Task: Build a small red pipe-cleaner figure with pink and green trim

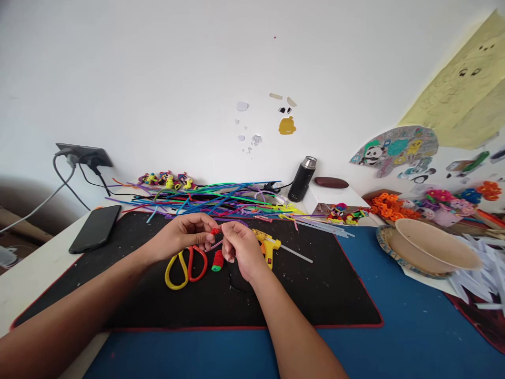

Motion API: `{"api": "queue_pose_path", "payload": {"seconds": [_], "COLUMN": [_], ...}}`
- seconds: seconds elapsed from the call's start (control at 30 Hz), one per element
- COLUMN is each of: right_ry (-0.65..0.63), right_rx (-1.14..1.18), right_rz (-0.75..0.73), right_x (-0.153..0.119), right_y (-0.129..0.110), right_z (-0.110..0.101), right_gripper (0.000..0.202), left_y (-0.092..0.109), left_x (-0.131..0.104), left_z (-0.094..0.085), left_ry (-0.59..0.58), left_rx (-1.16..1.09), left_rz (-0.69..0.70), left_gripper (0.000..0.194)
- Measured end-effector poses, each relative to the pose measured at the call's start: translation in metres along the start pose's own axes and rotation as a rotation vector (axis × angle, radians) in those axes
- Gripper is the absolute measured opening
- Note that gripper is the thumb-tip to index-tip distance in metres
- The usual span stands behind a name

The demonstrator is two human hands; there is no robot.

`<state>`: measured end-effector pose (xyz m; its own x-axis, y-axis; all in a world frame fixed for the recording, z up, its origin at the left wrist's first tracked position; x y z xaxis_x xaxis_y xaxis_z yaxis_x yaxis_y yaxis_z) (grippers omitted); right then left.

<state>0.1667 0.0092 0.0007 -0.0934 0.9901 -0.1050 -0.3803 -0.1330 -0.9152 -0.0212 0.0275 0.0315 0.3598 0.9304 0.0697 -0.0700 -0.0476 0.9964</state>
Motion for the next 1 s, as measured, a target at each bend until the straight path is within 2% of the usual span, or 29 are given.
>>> {"api": "queue_pose_path", "payload": {"seconds": [0.53,0.77,1.0], "right_ry": [-0.016,-0.005,0.000], "right_rx": [-0.026,-0.065,-0.117], "right_rz": [-0.013,-0.036,-0.064], "right_x": [-0.0005,0.0005,0.0014], "right_y": [0.0004,-0.0006,-0.0012], "right_z": [0.0010,0.0015,0.0003], "right_gripper": [0.037,0.037,0.039], "left_y": [-0.0024,0.0007,-0.0014], "left_x": [-0.0001,-0.0036,-0.0035], "left_z": [0.0056,0.0097,0.0068], "left_ry": [0.156,0.226,0.226], "left_rx": [0.117,0.323,0.480], "left_rz": [0.113,0.257,0.405], "left_gripper": [0.032,0.022,0.020]}}
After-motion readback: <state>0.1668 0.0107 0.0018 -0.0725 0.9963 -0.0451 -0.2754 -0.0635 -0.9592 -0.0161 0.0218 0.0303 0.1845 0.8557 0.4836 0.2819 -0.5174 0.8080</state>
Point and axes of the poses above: each hand's wrist, its own x-axis towards the middle knuckle, its own z-axis out of the palm, y = z × x, the point moved 1 cm from there along x, towards the middle knuckle, and after that the axes turned 12 degrees about y, right-handed, at the moved point
